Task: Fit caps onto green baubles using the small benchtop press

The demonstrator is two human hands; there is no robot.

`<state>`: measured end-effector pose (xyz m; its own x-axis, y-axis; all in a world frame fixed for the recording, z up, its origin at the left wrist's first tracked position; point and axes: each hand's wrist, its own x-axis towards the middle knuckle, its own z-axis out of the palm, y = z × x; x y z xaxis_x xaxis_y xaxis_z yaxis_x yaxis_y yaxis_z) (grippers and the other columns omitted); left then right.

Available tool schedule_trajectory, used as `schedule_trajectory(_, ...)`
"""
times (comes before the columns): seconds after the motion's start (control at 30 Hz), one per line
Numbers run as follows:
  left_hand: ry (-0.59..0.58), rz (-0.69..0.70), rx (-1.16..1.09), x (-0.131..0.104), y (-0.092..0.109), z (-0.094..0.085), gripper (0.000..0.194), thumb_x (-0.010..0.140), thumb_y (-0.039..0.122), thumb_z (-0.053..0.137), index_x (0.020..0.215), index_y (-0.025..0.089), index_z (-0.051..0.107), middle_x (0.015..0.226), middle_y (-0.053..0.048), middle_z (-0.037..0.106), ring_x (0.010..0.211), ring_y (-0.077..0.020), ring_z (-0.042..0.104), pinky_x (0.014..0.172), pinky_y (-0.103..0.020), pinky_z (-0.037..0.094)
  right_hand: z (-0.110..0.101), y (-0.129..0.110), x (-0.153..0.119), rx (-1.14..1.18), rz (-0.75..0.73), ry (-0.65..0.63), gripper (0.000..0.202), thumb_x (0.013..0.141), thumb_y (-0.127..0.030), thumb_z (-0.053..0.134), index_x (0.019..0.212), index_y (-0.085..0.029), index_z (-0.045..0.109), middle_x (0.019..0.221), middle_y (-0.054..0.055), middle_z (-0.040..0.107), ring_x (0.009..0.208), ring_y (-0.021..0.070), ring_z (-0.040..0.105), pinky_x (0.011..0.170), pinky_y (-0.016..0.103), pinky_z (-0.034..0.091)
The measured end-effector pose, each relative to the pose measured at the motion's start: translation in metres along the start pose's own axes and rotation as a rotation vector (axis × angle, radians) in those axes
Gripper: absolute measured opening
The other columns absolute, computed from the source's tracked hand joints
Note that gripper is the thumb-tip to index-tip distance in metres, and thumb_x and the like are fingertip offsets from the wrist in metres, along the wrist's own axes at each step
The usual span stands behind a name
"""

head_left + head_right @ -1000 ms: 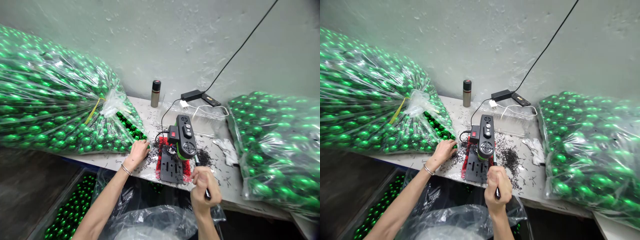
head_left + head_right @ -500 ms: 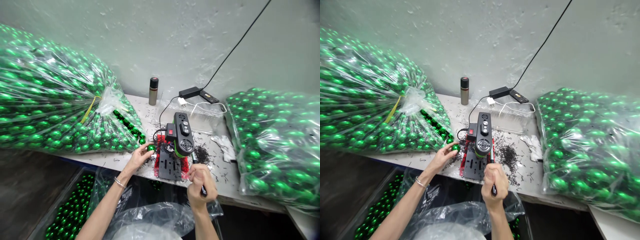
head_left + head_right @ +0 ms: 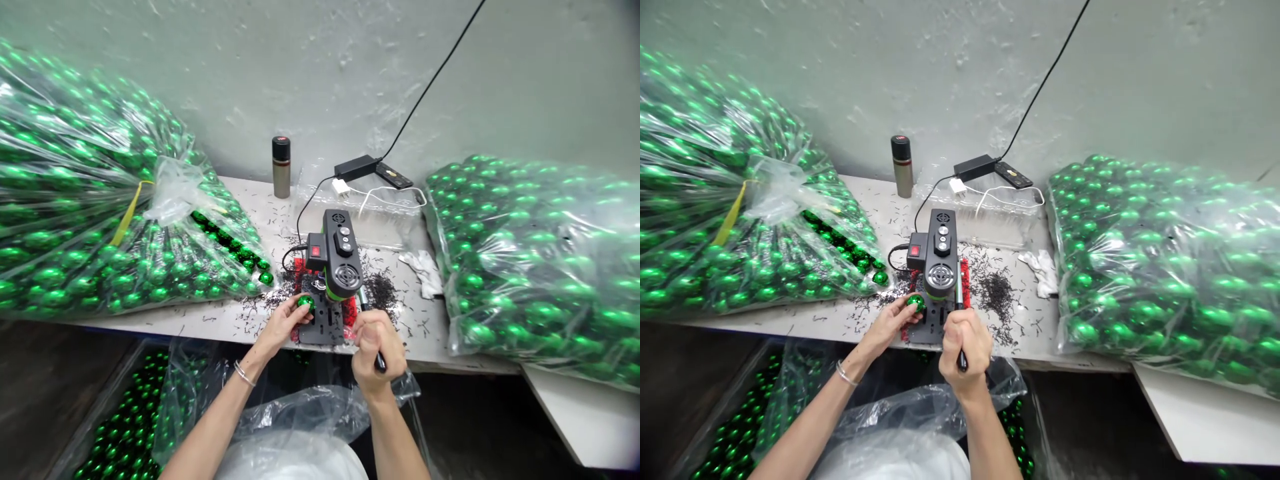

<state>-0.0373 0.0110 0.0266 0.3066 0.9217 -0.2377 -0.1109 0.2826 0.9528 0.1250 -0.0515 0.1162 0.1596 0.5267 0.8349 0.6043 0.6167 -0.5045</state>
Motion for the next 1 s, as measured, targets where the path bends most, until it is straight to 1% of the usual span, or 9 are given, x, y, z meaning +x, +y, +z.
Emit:
schedule_trajectory(0.1,0.022,0.11,0.296,0.003,-0.003,0.003,0.054,0.084,0.049,0.066,0.125,0.015,0.061,0.098,-0.008,0.072,0.085,-0.0203,0.068,0.077,-0.033,0.056,0.0,0.002,-0.002,-0.007,-0.007,-0.001,0.027,0.09,-0.004,0.046,0.068,-0.02,0.045,0.063,-0.003,0.05,0.063,0.01,0.052,0.058,0.026,0.04)
schedule_trajectory(0.23,0.042,0.34,0.708,0.001,0.002,0.011,0.038,0.089,0.035,0.065,0.122,0.016,0.063,0.116,-0.011,0.07,0.105,-0.0255,0.066,0.096,-0.04,0.052,-0.001,0.004,-0.005,-0.001,0.003,-0.01,0.026,0.09,-0.005,0.046,0.068,-0.02,0.045,0.063,-0.003,0.049,0.063,0.0106,0.052,0.058,0.026,0.04)
schedule_trajectory(0.3,0.012,0.419,0.833,0.001,0.006,0.015,0.035,0.091,0.031,0.064,0.122,0.016,0.062,0.121,-0.012,0.067,0.111,-0.0266,0.065,0.098,-0.041,0.051,-0.001,0.004,-0.006,0.004,0.001,-0.011,0.026,0.09,-0.005,0.046,0.068,-0.02,0.045,0.063,-0.003,0.05,0.063,0.0107,0.052,0.058,0.026,0.041)
schedule_trajectory(0.4,-0.029,0.507,0.96,0.003,0.006,0.02,0.033,0.093,0.029,0.061,0.124,0.016,0.06,0.121,-0.013,0.066,0.11,-0.026,0.066,0.096,-0.04,0.053,-0.001,0.003,-0.004,-0.008,-0.002,-0.014,0.026,0.09,-0.006,0.046,0.069,-0.02,0.046,0.064,-0.002,0.051,0.062,0.0103,0.051,0.057,0.026,0.04)
schedule_trajectory(0.5,0.002,0.57,1.025,0.006,0.0,0.021,0.032,0.093,0.031,0.062,0.122,0.016,0.061,0.117,-0.013,0.067,0.109,-0.0271,0.065,0.097,-0.042,0.052,-0.002,0.001,-0.002,-0.01,0.004,-0.026,0.026,0.09,-0.005,0.046,0.069,-0.02,0.046,0.065,-0.002,0.051,0.062,0.0102,0.051,0.057,0.026,0.041)
schedule_trajectory(0.63,0.084,0.63,1.022,0.008,-0.011,0.02,0.034,0.091,0.037,0.066,0.118,0.017,0.065,0.115,-0.013,0.068,0.108,-0.0283,0.064,0.096,-0.046,0.049,-0.003,0.004,-0.007,0.019,0.004,-0.034,0.025,0.091,-0.008,0.045,0.07,-0.02,0.046,0.067,-0.001,0.053,0.063,0.0106,0.051,0.058,0.027,0.04)
schedule_trajectory(0.8,0.129,0.645,0.982,0.008,-0.018,0.02,0.034,0.09,0.037,0.068,0.117,0.018,0.067,0.112,-0.012,0.07,0.107,-0.0277,0.062,0.095,-0.044,0.047,0.003,0.023,-0.032,-0.021,-0.063,-0.022,0.028,0.096,-0.016,0.039,0.069,-0.021,0.045,0.069,0.0,0.054,0.061,0.0112,0.052,0.062,0.03,0.045)
schedule_trajectory(0.9,0.123,0.642,0.974,0.009,-0.017,0.021,0.033,0.09,0.038,0.069,0.117,0.019,0.067,0.111,-0.011,0.07,0.107,-0.0273,0.062,0.094,-0.043,0.046,0.01,0.034,-0.047,-0.048,-0.114,0.013,0.032,0.099,-0.022,0.034,0.069,-0.021,0.043,0.07,-0.002,0.054,0.06,0.0099,0.053,0.069,0.032,0.051)
schedule_trajectory(1.0,0.119,0.651,0.974,0.009,-0.017,0.022,0.034,0.089,0.039,0.069,0.117,0.018,0.066,0.11,-0.011,0.07,0.106,-0.0276,0.062,0.093,-0.042,0.047,0.015,0.042,-0.056,-0.055,-0.111,0.042,0.034,0.102,-0.026,0.03,0.071,-0.022,0.043,0.072,-0.003,0.054,0.061,0.0088,0.054,0.078,0.034,0.054)
